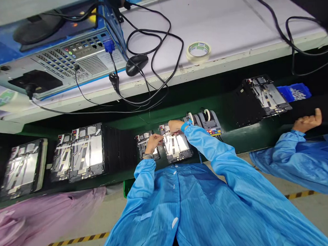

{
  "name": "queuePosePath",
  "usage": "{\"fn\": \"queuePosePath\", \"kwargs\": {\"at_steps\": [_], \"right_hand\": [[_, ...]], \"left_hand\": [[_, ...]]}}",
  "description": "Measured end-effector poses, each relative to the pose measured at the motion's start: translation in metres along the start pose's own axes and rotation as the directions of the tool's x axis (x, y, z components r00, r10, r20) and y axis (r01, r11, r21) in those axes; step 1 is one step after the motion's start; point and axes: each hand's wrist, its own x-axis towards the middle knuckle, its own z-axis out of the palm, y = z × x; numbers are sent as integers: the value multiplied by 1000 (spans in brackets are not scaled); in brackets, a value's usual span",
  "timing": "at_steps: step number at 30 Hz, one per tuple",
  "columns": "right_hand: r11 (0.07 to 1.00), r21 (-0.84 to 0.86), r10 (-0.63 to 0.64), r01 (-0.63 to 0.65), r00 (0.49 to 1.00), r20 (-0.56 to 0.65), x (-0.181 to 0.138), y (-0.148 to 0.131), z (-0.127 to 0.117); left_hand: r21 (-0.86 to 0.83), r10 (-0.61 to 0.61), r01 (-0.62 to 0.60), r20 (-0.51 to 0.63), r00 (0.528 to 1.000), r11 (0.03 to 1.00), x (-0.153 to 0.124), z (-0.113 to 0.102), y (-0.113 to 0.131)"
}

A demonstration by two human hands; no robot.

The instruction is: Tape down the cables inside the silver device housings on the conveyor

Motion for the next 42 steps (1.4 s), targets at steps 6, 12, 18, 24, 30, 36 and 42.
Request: {"fn": "queuePosePath", "kwargs": {"at_steps": [6, 12, 18, 24, 30, 36, 42], "right_hand": [[978, 205, 41, -25, 996, -77, -17, 28, 10], [951, 305, 85, -44, 989, -124, -22, 35, 26], [957, 285, 107, -52, 977, -182, -20, 30, 24], [985, 171, 77, -33, 964, -255, -21, 28, 24], [991, 100, 118, -91, 944, -308, -22, 32, 34], [993, -12, 100, -116, 899, -426, -22, 33, 43], [982, -124, 67, -143, 875, -479, -26, 21, 55]], "left_hand": [[-123, 26, -21, 38, 999, 992, 1, 0, -10], [324, 210, -146, -172, 963, 935, -14, 14, 1], [702, 256, -58, -180, 950, 709, -33, 25, 29], [820, 180, 12, -140, 974, 572, -38, 25, 45], [835, 202, 3, -137, 970, 551, -39, 27, 45], [829, 198, 5, -139, 970, 559, -39, 27, 44], [819, 221, -13, -140, 965, 573, -37, 27, 41]]}}
